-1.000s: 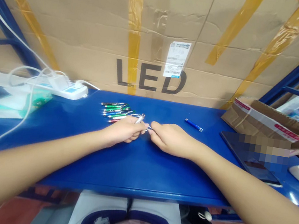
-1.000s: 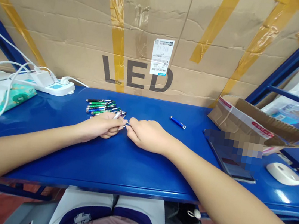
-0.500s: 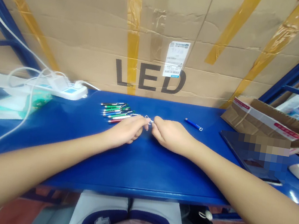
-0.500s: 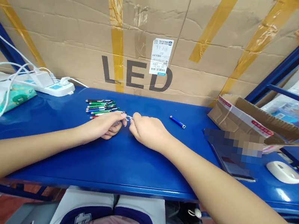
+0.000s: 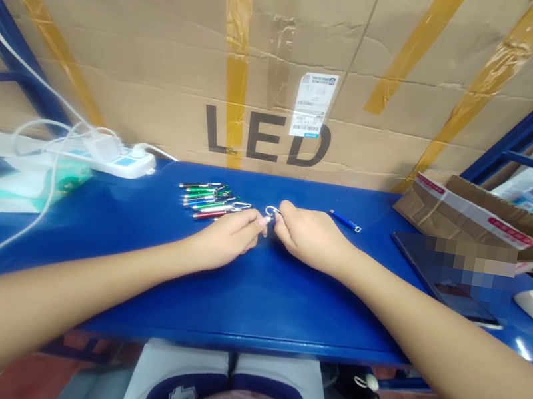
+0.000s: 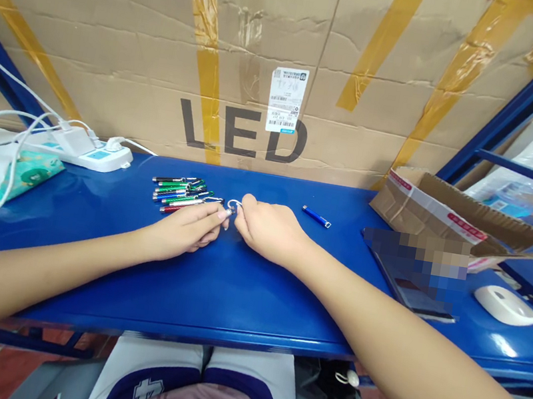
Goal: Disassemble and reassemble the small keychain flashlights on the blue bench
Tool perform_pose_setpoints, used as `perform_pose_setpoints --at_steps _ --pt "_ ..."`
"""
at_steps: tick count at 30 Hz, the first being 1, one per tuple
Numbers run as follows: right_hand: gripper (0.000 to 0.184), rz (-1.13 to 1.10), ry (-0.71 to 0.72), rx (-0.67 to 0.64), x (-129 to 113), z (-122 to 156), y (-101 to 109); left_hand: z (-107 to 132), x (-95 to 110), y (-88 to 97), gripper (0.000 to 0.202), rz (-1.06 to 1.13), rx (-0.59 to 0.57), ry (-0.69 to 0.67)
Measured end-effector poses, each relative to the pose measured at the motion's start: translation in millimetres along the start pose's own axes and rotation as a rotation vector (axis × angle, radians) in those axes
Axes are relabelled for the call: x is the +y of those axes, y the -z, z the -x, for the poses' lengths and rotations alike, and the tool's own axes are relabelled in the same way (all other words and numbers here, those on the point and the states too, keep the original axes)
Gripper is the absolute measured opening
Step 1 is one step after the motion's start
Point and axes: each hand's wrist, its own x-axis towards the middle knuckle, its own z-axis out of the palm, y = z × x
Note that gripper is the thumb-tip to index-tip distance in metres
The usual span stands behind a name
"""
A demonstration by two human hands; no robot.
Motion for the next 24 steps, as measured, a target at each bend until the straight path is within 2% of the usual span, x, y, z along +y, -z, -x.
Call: perform_pose_setpoints --at_steps 9,14,20,24 --pt "0.031 -0.011 0.004 -0.009 0.0 0.4 1.8 2.1 2.0 2.3 0.033 -0.209 0.074 -0.062" --pt "0.03 -0.018 -0.01 -0.003 -1.3 0.6 1.5 1.2 3.5 1.2 0.032 -0.158 0.059 -0.017" --pt "0.027 -0.037 -0.026 -0.016 -1.5 -0.3 -1.2 -3.0 5.9 -1.6 0.028 0.037 -0.024 0.079" --pt "0.028 -0.138 -0.011 -0.028 4.6 -1.4 -0.2 -4.3 3.7 3.9 0.03 -0.012 0.02 0.045"
